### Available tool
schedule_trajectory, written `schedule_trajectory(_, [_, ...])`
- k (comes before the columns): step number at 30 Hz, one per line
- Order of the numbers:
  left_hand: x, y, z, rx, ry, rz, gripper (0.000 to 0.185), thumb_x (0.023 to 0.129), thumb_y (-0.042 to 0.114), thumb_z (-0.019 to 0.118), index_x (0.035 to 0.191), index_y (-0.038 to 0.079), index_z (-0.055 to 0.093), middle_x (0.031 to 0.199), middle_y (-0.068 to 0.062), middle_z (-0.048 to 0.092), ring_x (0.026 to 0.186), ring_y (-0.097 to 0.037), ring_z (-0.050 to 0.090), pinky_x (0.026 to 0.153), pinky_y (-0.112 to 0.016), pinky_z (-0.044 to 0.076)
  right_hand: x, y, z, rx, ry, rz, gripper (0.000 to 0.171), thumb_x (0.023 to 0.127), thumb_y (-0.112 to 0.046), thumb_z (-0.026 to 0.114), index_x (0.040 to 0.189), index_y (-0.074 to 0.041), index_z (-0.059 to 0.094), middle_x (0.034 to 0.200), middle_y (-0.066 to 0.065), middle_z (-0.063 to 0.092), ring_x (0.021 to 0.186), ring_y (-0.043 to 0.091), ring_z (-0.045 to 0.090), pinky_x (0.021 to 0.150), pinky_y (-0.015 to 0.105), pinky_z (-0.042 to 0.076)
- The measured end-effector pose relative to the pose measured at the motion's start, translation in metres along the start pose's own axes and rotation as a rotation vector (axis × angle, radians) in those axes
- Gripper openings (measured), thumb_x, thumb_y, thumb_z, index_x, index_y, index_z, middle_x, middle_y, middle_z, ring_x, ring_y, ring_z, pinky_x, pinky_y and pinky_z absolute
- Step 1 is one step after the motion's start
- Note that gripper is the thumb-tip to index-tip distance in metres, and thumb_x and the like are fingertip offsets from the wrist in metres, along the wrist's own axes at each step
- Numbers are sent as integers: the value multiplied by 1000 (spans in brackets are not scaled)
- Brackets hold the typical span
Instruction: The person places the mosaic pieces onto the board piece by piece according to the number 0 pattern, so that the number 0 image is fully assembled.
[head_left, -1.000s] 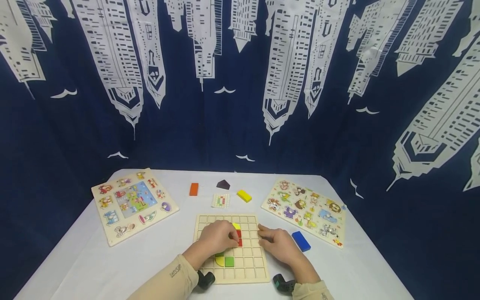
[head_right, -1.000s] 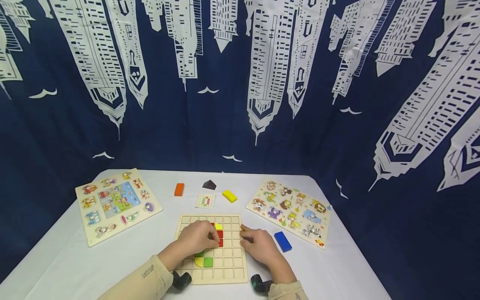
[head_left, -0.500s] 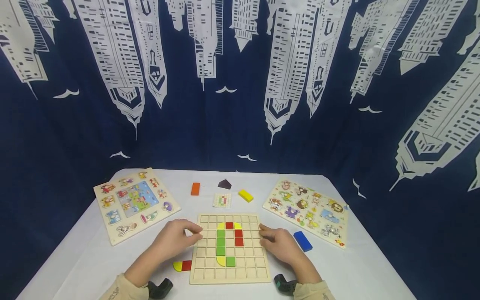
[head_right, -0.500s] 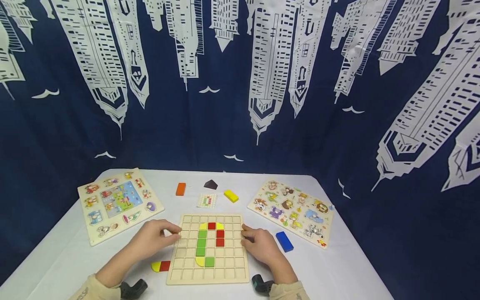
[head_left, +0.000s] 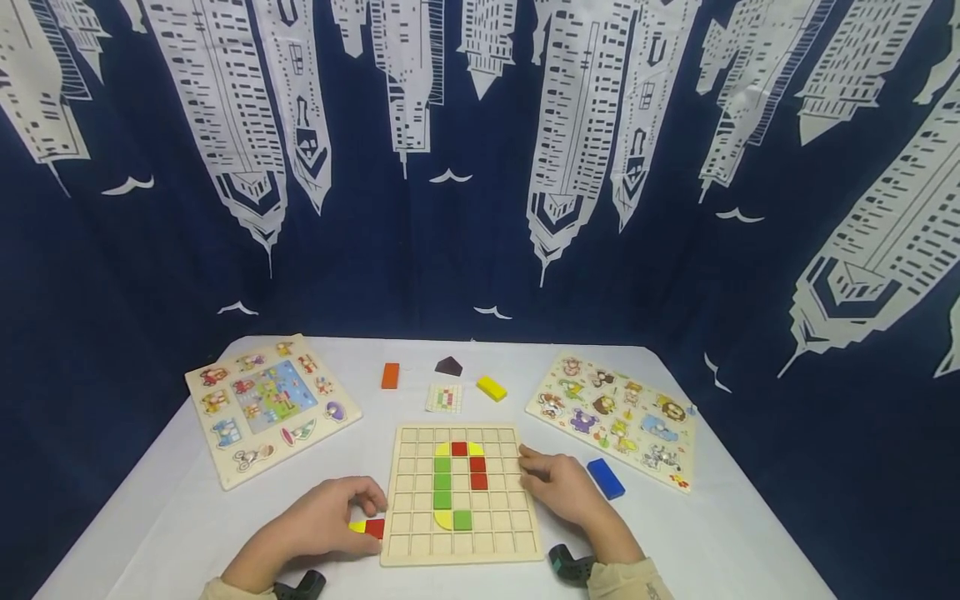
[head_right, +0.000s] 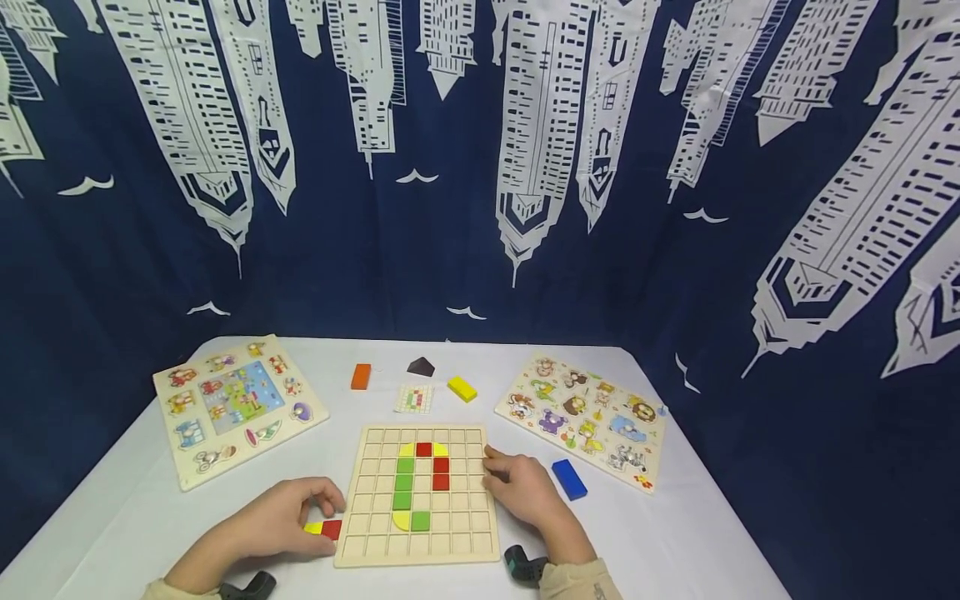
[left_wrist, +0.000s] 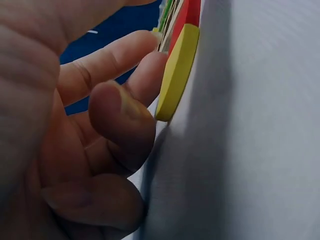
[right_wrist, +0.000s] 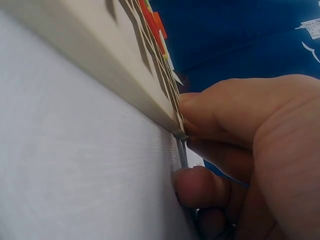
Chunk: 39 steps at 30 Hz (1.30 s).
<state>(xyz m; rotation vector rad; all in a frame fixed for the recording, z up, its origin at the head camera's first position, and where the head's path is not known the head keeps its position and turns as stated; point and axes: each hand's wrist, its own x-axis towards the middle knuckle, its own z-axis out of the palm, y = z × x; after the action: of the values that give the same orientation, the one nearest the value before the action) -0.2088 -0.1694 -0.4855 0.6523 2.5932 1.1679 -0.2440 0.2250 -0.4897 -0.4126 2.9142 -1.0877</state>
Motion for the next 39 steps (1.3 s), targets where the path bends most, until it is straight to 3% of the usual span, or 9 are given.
schedule_trajectory(6, [-1,1,-1,58,15,-4,36,72,24,92,98,25,68,88,10,65,56,-7,46,55,-26,40,-1,0,0,-16,0,-24,34,96,-20,71,127,-8,73,146,4,60,138,37,53,113,56,40])
schedule_trajectory(15, [0,0,-2,205,183,-50,31,73,27,93,93,27,68,83,16,62,66,-4,47,63,-24,39,-1,1,0,-17,5,-18,34,96,-21,72,127,-8,72,147,3,60,139,36,53,113,55,40])
schedule_trajectory(21, [0,0,-1,224,188,-90,36,70,23,93,96,28,69,83,18,61,75,-7,52,69,-26,42,-1,0,1,-26,8,-13,34,96,-21,72,127,-8,73,146,3,60,139,36,53,113,56,40])
schedule_trajectory(32, [1,-2,-2,250,221,-80,32,72,20,91,95,29,71,81,21,61,77,-5,53,72,-28,45,-1,0,0,-19,10,-19,34,96,-21,71,127,-8,72,147,3,60,139,36,52,113,55,39])
schedule_trajectory(39, [4,1,-2,234,254,-90,30,75,23,90,97,29,72,84,18,65,72,-7,52,66,-27,43,0,1,0,-30,5,-10,35,96,-23,71,128,-9,72,147,2,60,139,36,52,113,55,39])
